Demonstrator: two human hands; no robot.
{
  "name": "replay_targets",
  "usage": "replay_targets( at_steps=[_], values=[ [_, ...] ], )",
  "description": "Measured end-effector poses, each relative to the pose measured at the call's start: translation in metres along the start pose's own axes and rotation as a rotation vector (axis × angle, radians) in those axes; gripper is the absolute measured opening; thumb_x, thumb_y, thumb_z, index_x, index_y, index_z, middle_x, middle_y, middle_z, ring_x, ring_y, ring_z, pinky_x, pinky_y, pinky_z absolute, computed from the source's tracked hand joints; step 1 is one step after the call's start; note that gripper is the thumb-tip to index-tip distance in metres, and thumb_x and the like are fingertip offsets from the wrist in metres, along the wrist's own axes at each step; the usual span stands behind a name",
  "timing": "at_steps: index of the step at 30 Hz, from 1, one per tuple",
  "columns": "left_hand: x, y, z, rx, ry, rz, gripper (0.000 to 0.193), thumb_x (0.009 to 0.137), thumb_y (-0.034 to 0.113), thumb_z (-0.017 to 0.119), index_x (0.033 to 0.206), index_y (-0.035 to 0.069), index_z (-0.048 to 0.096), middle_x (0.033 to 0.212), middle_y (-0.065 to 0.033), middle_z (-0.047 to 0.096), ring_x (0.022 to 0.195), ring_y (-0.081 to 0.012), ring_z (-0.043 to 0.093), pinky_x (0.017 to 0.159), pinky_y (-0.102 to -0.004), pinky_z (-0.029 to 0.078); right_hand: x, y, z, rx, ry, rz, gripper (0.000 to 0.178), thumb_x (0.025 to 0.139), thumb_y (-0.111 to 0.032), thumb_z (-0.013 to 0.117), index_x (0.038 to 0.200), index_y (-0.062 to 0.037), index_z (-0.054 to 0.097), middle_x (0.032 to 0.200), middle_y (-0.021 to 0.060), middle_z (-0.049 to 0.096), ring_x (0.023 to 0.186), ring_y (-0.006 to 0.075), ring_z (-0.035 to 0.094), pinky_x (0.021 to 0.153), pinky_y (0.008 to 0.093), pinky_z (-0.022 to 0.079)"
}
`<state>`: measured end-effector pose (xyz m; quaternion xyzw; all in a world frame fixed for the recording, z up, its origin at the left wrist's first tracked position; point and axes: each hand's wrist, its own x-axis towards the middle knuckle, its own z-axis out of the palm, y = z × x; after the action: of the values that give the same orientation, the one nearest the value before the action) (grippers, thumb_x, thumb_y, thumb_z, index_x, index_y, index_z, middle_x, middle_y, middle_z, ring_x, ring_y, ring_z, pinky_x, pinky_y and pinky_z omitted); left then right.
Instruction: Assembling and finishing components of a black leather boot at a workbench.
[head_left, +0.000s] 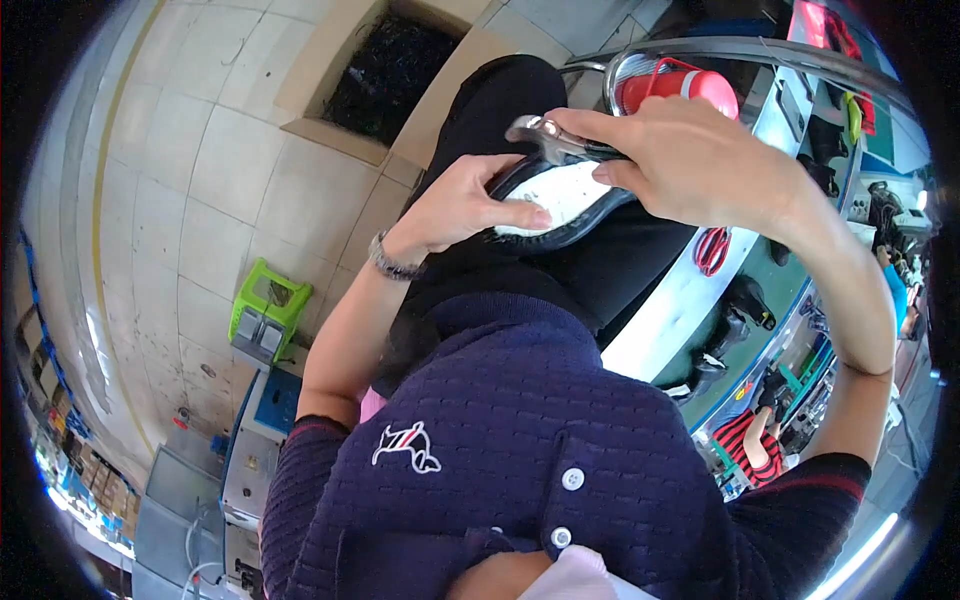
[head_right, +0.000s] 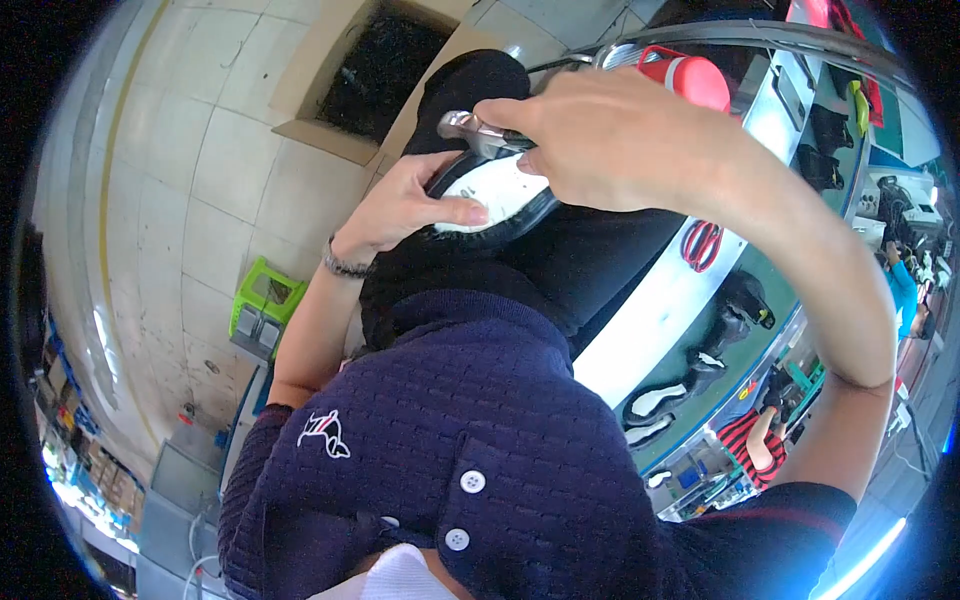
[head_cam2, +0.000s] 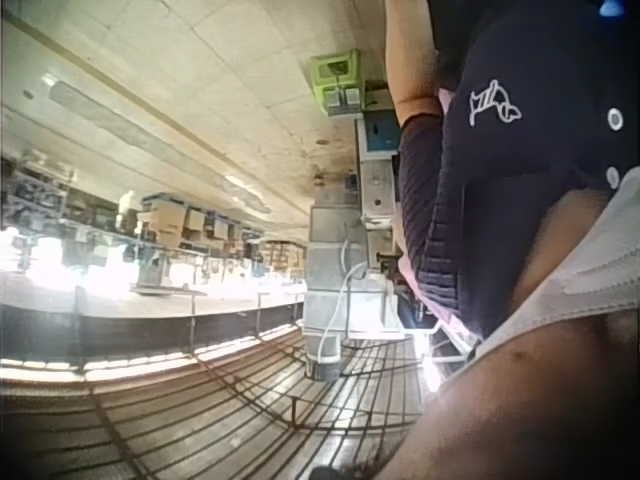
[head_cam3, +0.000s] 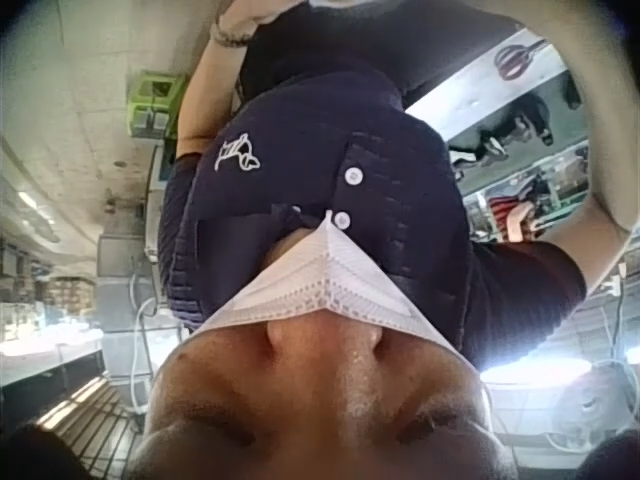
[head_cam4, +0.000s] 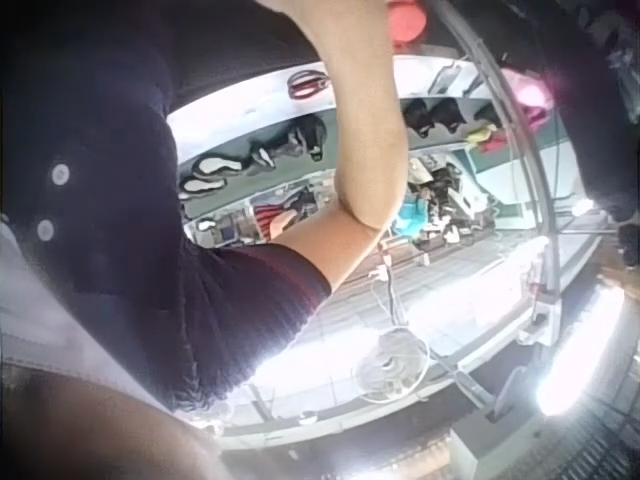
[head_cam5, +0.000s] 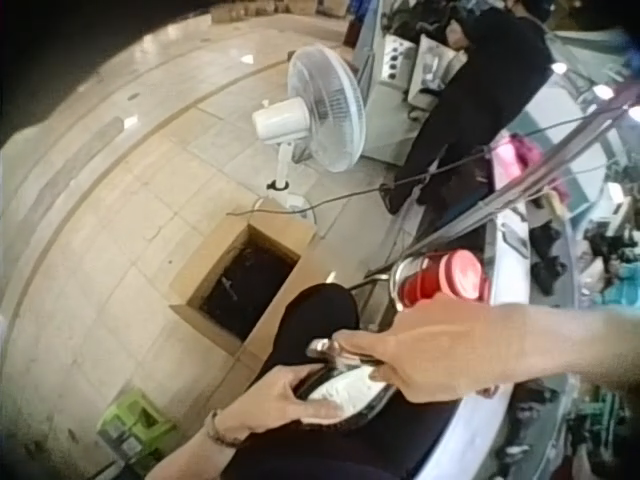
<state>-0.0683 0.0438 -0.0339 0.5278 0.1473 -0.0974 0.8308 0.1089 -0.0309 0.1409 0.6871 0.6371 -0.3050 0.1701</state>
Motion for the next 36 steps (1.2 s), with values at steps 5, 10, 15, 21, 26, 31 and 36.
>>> replay_targets(
  at_steps=[5,10,15,21,26,31,36],
  values=[
    [-0.004,0.006,0.006,-0.183,0.027,-0.017,0.056,0.075,0.018,0.082,0.120,-0.005,0.059,0.105,-0.0088,0.068,0.093,-0.0115,0.062,0.085,-0.0249,0.049,-0.008,-0.003,-0.015,-0.020,0.164,-0.100,0.048,0.091,-0.021,0.059,0.138,-0.0223,0.049,0.071,0.0137,0.064,0.070,0.0332,0.064,0.069,0.0442,0.048],
    [-0.005,0.003,0.007,-0.176,0.015,-0.062,0.056,0.074,0.019,0.083,0.119,-0.005,0.060,0.104,-0.0080,0.068,0.092,-0.0111,0.062,0.084,-0.0246,0.049,-0.021,0.002,0.043,-0.076,0.212,-0.059,0.052,0.089,-0.015,0.055,0.140,-0.0204,0.044,0.066,0.0145,0.064,0.061,0.0311,0.065,0.055,0.0437,0.051],
    [-0.016,0.004,0.015,-0.163,0.079,-0.115,0.057,0.073,0.022,0.084,0.118,-0.004,0.060,0.104,-0.0074,0.067,0.092,-0.0112,0.061,0.084,-0.0245,0.048,-0.049,-0.008,0.031,-0.105,0.310,-0.028,0.066,0.088,-0.020,0.062,0.148,-0.0223,0.034,0.063,0.0097,0.061,0.049,0.0265,0.060,0.045,0.0376,0.045],
    [-0.015,-0.003,0.036,-0.156,-0.029,-0.196,0.059,0.077,0.026,0.081,0.120,-0.005,0.057,0.105,-0.0063,0.066,0.093,-0.0111,0.060,0.085,-0.0259,0.048,-0.068,-0.002,0.088,0.061,0.207,0.171,0.070,0.089,-0.017,0.063,0.150,-0.0242,0.030,0.059,0.0079,0.059,0.048,0.0232,0.060,0.043,0.0341,0.045],
    [-0.006,0.012,0.048,-0.191,-0.155,-0.364,0.061,0.077,0.023,0.081,0.125,-0.002,0.054,0.110,-0.0053,0.063,0.100,-0.0115,0.057,0.090,-0.0263,0.045,-0.084,0.001,0.112,0.224,0.645,0.189,0.068,0.090,-0.021,0.061,0.150,-0.0247,0.029,0.060,0.0091,0.061,0.046,0.0234,0.060,0.042,0.0337,0.047],
    [0.035,0.023,0.057,-0.103,-0.201,-0.315,0.089,0.076,0.019,0.082,0.146,0.006,0.030,0.129,-0.0063,0.050,0.118,-0.0133,0.048,0.099,-0.0287,0.040,-0.093,0.018,0.123,0.108,0.332,0.259,0.068,0.091,-0.019,0.056,0.151,-0.0231,0.024,0.056,0.0114,0.060,0.049,0.0227,0.064,0.043,0.0349,0.051],
    [0.060,0.032,0.073,-0.125,-0.189,-0.366,0.115,0.073,0.016,0.084,0.154,0.015,0.003,0.138,-0.0046,0.041,0.126,-0.0145,0.041,0.105,-0.0316,0.035,-0.098,0.037,0.110,0.223,0.967,0.187,0.067,0.092,-0.022,0.060,0.150,-0.0282,0.027,0.059,0.0079,0.058,0.045,0.0220,0.058,0.040,0.0345,0.046]
  ],
)
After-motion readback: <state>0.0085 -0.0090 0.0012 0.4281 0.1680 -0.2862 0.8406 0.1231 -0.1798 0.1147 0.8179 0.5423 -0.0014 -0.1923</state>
